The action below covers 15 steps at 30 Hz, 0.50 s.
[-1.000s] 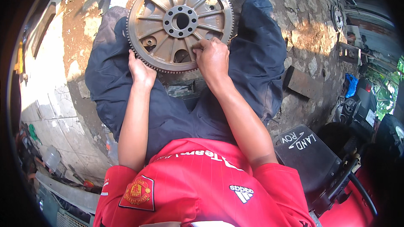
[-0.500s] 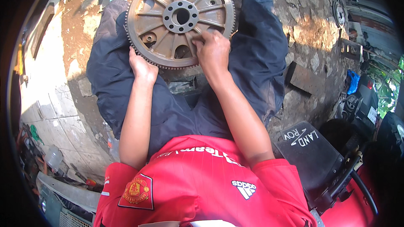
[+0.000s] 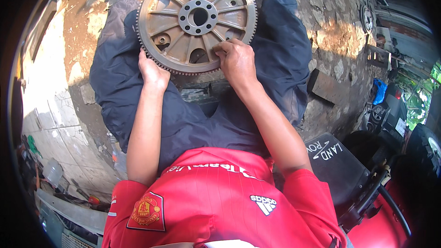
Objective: The person sits on the ground and scrubs the surface of a large metal flywheel with a small abrasive block. They rotate the flywheel to access different areas and continue scrubbing the same spots repeatedly.
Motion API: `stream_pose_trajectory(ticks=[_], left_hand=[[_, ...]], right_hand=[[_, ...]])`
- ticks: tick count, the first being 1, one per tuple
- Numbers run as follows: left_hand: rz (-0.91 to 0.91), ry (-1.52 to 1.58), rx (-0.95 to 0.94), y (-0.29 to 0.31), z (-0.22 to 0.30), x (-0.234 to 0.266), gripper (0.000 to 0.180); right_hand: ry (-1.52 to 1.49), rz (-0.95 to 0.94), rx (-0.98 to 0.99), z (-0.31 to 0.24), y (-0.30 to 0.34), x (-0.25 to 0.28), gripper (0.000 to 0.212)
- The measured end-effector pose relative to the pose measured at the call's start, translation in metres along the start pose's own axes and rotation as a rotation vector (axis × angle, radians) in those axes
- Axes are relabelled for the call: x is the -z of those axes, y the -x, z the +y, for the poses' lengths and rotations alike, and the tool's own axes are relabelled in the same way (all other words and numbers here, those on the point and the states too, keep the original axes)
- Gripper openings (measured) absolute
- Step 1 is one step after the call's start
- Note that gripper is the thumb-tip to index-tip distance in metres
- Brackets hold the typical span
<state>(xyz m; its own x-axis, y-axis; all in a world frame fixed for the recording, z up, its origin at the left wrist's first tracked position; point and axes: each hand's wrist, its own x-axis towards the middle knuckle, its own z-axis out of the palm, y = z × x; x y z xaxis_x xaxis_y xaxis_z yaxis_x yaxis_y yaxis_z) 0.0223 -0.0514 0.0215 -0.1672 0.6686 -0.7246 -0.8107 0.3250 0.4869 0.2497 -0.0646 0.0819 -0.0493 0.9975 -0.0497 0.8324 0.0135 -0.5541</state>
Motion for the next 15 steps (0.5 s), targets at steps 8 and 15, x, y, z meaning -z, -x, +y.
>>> stream_pose_trajectory(ticks=[8,15], left_hand=[[0.021,-0.01,0.009,0.004,0.005,-0.005,0.06],[0.027,-0.004,0.024,0.003,0.005,-0.003,0.06]], right_hand=[[-0.015,-0.106,0.085,0.006,-0.005,0.006,0.019],[-0.013,-0.186,0.225,0.009,-0.026,0.009,0.015]])
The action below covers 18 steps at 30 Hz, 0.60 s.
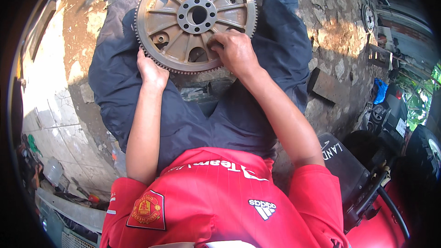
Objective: The person sits on the ground and scrubs the surface of a large metal flywheel with a small abrasive block. They rotate the flywheel to access different areas and continue scrubbing the same spots repeatedly.
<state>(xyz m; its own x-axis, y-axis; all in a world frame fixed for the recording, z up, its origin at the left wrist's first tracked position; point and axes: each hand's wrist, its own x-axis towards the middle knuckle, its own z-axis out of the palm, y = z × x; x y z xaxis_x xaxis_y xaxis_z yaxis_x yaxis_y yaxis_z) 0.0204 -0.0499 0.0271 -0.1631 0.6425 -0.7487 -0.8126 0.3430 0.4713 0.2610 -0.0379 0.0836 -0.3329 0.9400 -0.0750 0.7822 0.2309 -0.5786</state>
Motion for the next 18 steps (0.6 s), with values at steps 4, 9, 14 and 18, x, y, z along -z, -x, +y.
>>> stream_pose_trajectory(ticks=[4,9,14,18], left_hand=[[-0.03,0.001,-0.012,-0.006,-0.003,0.005,0.059],[0.004,-0.012,-0.009,-0.001,0.0,-0.001,0.058],[-0.01,0.0,0.001,-0.005,0.001,-0.001,0.057],[0.0,-0.019,-0.007,-0.002,-0.001,0.0,0.058]], right_hand=[[-0.003,-0.081,0.031,0.006,-0.002,0.008,0.014],[0.036,0.014,0.057,0.005,0.0,-0.003,0.016],[0.005,0.041,0.075,0.012,-0.007,-0.001,0.016],[-0.035,0.002,0.065,0.009,0.006,0.0,0.017]])
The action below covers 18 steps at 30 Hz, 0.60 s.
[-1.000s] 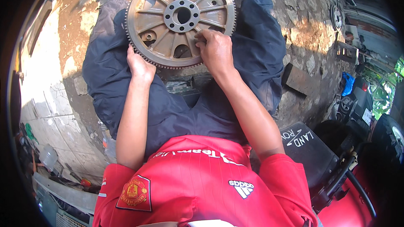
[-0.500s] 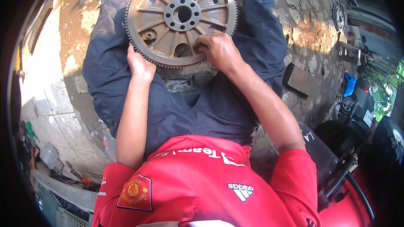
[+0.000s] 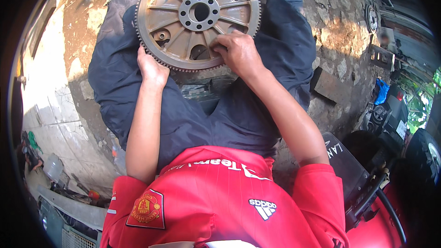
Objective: The person sits on the ground and scrubs the surface of a large metal flywheel with a small abrasive block. They rotate the flywheel to access different areas and continue scrubbing the same spots repeatedly.
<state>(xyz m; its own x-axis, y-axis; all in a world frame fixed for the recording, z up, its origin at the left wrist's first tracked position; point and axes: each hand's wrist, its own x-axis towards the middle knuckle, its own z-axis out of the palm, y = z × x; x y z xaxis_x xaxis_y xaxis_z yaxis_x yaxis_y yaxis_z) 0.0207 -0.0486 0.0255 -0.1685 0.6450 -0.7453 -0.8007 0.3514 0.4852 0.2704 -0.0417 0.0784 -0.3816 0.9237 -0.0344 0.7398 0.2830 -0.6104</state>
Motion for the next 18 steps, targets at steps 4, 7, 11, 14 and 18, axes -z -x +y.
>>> stream_pose_trajectory(ticks=[4,7,11,14,18], left_hand=[[-0.038,0.014,-0.031,-0.001,-0.001,-0.002,0.058],[-0.011,-0.009,-0.001,0.005,0.0,-0.006,0.059],[-0.05,-0.035,-0.03,-0.001,-0.001,-0.002,0.061],[0.007,0.0,-0.007,-0.001,-0.001,-0.003,0.064],[0.022,0.005,-0.025,0.001,-0.001,-0.001,0.065]], right_hand=[[0.001,-0.033,-0.053,0.003,-0.011,0.005,0.017],[0.029,0.067,0.015,0.002,-0.006,-0.003,0.017],[-0.042,-0.046,-0.002,0.0,0.003,0.003,0.014],[-0.018,-0.127,-0.027,-0.002,-0.014,0.009,0.014],[0.087,-0.111,0.149,0.0,-0.003,0.014,0.014]])
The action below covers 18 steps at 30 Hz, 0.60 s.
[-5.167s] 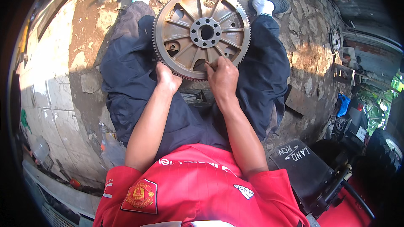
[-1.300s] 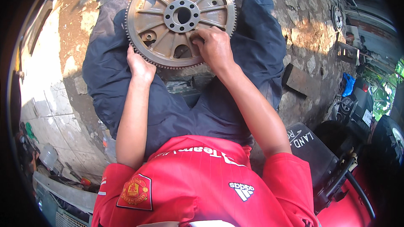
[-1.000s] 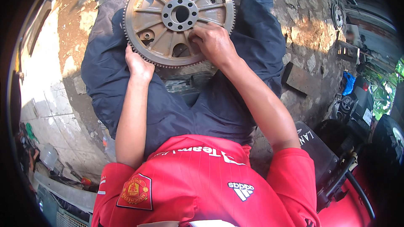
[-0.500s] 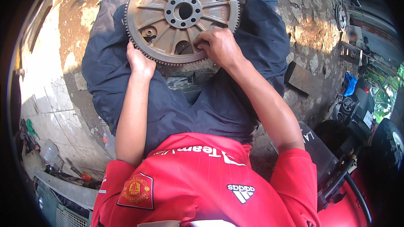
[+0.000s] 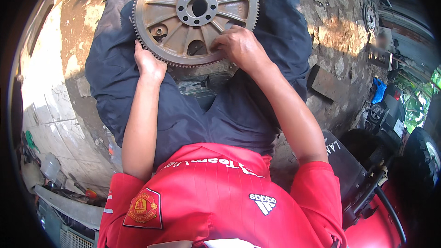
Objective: The person sits on the ground and scrubs the surface of a large metal flywheel with a small abrasive block. They rotate the flywheel to access different areas and continue scrubbing the same spots repeatedly.
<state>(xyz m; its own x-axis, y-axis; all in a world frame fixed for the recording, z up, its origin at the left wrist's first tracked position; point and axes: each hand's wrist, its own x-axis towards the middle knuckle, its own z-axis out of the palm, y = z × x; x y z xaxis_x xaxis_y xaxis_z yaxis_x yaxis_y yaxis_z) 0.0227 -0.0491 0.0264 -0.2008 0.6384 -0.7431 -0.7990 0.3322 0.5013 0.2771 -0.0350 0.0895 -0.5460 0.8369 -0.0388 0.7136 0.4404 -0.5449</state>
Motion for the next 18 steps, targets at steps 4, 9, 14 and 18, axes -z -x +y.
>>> stream_pose_trajectory(ticks=[4,9,14,18], left_hand=[[-0.023,-0.01,-0.038,-0.006,-0.005,0.004,0.064],[-0.017,0.034,-0.002,0.002,-0.001,-0.008,0.064],[-0.011,-0.009,-0.035,-0.004,-0.003,0.0,0.064],[-0.026,0.017,-0.032,-0.009,-0.005,0.005,0.063]], right_hand=[[0.033,0.006,-0.039,-0.009,0.005,-0.004,0.011],[-0.07,0.054,-0.148,-0.014,0.01,-0.008,0.012],[-0.054,-0.046,0.017,-0.009,0.005,0.006,0.011],[0.007,-0.031,-0.046,-0.014,0.017,0.002,0.008]])
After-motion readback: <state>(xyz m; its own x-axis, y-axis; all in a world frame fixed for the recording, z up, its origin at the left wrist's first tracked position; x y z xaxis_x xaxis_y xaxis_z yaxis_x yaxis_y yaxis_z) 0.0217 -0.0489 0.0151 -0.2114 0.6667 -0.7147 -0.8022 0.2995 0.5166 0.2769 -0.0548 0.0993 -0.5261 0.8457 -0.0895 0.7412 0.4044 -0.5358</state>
